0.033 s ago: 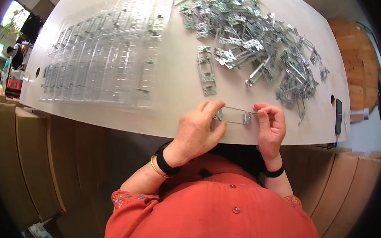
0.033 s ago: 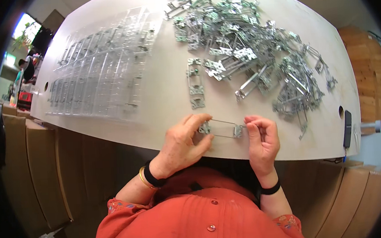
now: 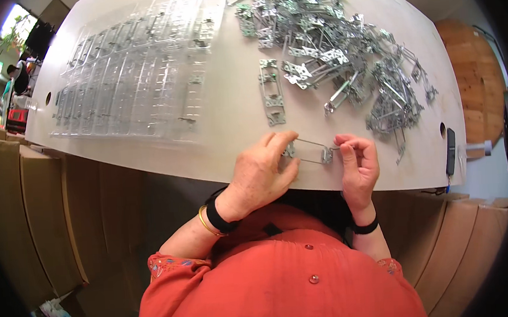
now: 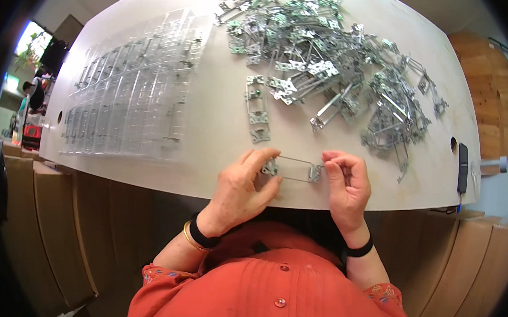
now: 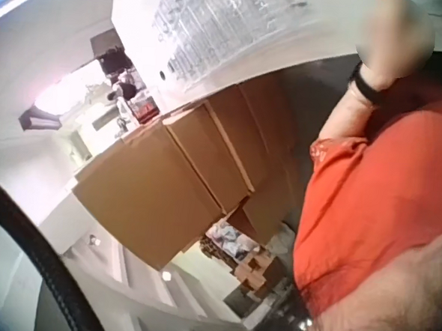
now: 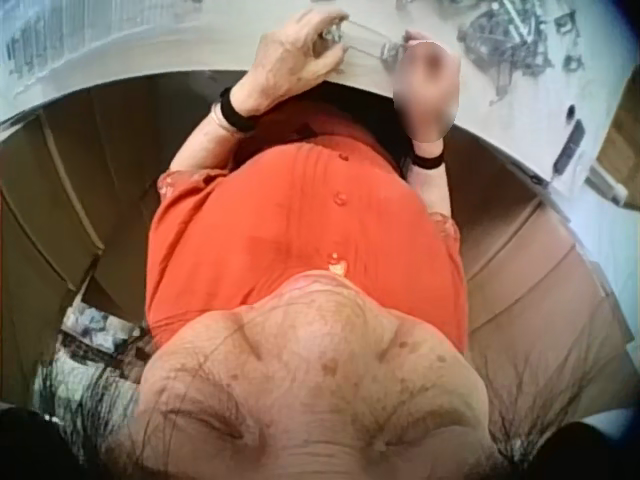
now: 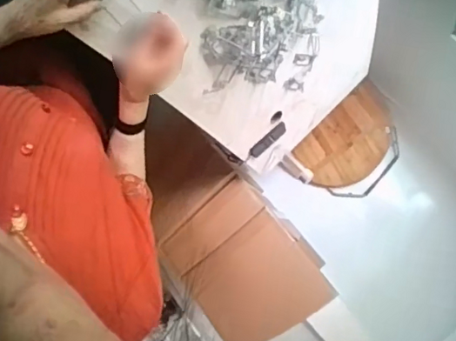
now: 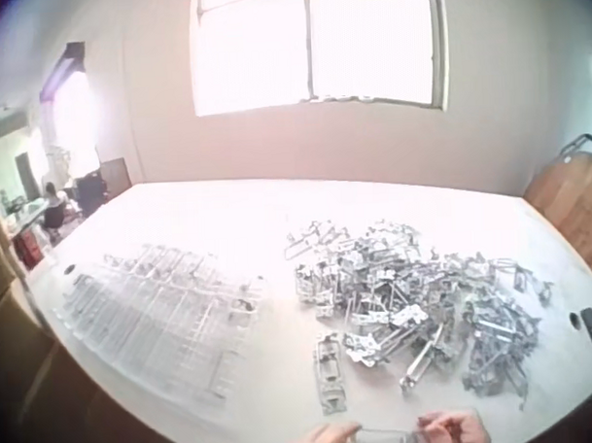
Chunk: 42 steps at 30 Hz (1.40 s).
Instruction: The person repeatedly picks up small metal brackets and clear plastic strips from a table, inserts the strips into the brackets, and places the assembled units into a clear plastic tray. The process is repeated for multiple units throughout the clip.
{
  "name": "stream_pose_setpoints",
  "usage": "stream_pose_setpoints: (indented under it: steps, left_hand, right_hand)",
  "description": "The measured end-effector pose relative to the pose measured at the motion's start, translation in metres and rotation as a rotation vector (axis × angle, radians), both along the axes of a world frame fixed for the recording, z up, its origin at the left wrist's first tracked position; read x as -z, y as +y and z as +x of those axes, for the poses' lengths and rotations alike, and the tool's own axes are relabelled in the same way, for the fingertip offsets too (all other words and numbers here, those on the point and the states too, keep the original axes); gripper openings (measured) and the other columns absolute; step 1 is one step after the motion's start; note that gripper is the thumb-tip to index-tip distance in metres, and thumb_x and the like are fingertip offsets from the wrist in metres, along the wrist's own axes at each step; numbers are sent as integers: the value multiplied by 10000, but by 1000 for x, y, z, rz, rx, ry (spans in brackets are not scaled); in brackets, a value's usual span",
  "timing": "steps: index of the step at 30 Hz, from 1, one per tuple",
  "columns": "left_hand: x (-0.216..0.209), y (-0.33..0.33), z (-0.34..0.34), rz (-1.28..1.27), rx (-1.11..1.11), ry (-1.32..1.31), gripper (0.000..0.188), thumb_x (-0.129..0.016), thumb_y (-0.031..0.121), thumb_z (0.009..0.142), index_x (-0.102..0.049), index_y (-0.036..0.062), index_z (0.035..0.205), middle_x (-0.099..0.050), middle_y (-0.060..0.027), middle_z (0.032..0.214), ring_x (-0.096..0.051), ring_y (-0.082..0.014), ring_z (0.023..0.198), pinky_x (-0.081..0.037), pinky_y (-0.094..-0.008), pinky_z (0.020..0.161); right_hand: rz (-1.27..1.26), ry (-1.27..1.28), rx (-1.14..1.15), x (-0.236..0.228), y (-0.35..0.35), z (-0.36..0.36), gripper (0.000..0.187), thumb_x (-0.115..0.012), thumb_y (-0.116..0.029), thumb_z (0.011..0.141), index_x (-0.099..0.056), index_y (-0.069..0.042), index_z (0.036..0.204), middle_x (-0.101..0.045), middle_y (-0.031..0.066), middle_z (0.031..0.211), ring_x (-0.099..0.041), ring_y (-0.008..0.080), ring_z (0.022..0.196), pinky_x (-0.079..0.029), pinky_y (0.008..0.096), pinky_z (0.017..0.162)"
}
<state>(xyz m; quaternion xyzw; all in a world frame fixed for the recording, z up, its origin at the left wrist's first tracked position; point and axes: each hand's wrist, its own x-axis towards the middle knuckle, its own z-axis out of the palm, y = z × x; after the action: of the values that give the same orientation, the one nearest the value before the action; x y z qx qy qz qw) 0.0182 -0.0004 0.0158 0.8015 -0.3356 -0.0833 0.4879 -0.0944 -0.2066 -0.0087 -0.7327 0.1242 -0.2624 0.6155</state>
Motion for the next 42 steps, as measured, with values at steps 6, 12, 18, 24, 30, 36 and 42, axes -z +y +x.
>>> stream_pose_setpoints:
  steps: [6, 12, 18, 24, 30, 36, 42]
  left_hand:
    - [1, -9, -2, -13, -18, -8, 470, -756, 32, 897, -644, 13, 1353, -699, -136, 1067, -621, -191, 665, -533, -326, 636]
    - [2, -17, -7, -64, -33, 42, 503, -766, 22, 924, -588, -30, 1392, -671, -107, 984, -589, -136, 651, -507, -297, 614]
    - [5, -28, -9, -68, -40, 4, 466, -789, 30, 926, -597, -31, 1346, -684, -105, 981, -589, -137, 645, -507, -306, 603]
    - [9, -35, -10, -37, -36, -150, 383, -775, 8, 925, -622, -11, 1276, -682, -102, 995, -591, -154, 662, -514, -314, 615]
    - [8, -31, -8, -41, -57, -77, 312, -751, -25, 918, -644, 2, 1210, -675, -108, 988, -585, -175, 669, -514, -313, 625]
    - [7, -34, -6, -9, -47, -200, 246, -707, -58, 928, -694, 1, 1167, -696, -131, 1000, -646, -240, 716, -534, -352, 654]
    - [5, -35, -9, 4, -19, -356, 231, -726, -7, 934, -722, -13, 1165, -716, -165, 1013, -676, -327, 815, -556, -408, 729]
  right_hand:
    - [-12, 32, -64, -1, 0, -3, 121, -685, -63, 1078, -605, -9, 1151, -741, 148, 1211, -697, 138, 1055, -557, 279, 948]
    - [-26, 47, -119, -1, 1, -5, 119, -715, -64, 1058, -625, -13, 1115, -773, 133, 1126, -707, 109, 943, -575, 261, 840]
    - [-117, 14, -180, 3, -1, -5, 138, -732, -60, 1042, -633, -19, 1129, -786, 127, 1103, -727, 127, 902, -585, 269, 812]
    - [-157, -11, -161, -1, -2, -7, 153, -747, -56, 1030, -640, -32, 1137, -781, 120, 1085, -724, 139, 902, -586, 278, 808]
    - [-321, -12, -21, -7, -3, 0, 147, -804, -25, 959, -685, -42, 1043, -722, 77, 949, -659, 174, 812, -545, 312, 725]
    - [-377, 0, -18, -7, -2, 2, 165, -828, 4, 906, -709, -43, 1010, -704, 88, 925, -657, 233, 790, -533, 339, 701]
    - [-404, -7, -14, -9, -2, 3, 167, -824, 12, 907, -738, -48, 1037, -720, 87, 950, -673, 225, 804, -540, 336, 701]
